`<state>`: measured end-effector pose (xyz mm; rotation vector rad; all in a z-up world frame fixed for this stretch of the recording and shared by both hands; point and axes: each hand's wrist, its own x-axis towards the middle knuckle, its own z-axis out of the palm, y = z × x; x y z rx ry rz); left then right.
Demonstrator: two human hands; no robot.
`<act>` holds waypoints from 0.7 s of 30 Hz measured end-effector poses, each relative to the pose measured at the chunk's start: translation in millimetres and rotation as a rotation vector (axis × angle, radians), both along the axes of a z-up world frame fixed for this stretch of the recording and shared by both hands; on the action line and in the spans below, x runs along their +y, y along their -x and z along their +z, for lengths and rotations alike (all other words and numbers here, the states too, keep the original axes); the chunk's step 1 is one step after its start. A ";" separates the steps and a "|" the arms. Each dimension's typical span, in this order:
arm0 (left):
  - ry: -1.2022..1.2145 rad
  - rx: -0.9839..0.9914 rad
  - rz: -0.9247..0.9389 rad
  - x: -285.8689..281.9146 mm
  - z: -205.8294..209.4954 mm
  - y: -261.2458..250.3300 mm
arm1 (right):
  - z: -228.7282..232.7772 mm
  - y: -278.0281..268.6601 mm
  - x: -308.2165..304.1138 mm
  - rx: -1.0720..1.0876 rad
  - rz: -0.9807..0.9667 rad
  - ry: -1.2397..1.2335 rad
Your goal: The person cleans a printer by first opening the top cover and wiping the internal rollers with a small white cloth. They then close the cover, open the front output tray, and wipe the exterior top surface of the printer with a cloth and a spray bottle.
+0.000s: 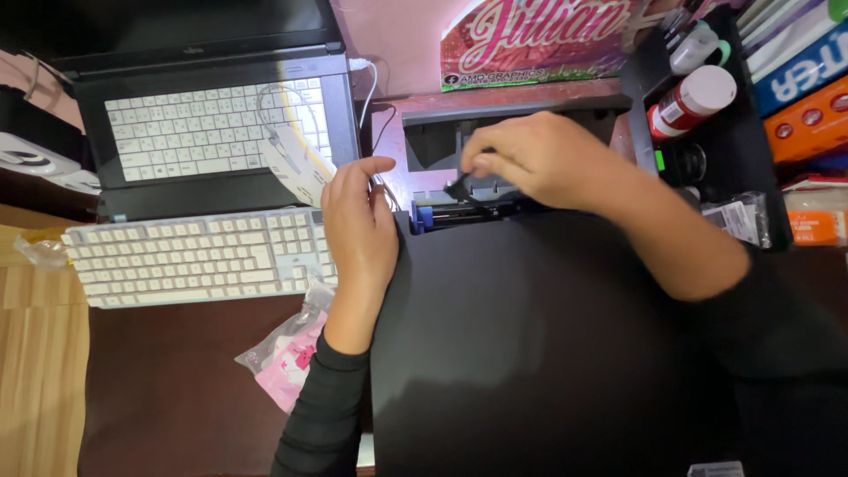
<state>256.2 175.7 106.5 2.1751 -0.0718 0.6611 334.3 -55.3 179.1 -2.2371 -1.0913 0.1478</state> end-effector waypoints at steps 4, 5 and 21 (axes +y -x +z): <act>0.003 0.009 -0.008 0.8 1.1 1.1 | 15.1 3.5 -23.4 -0.226 -0.140 0.274; 0.003 0.010 -0.011 1.1 1.4 1.2 | 20.1 6.2 -30.1 -0.265 -0.175 0.346; -0.018 0.033 -0.069 -1.1 2.7 1.2 | 40.5 22.0 -67.8 -0.413 -0.238 0.278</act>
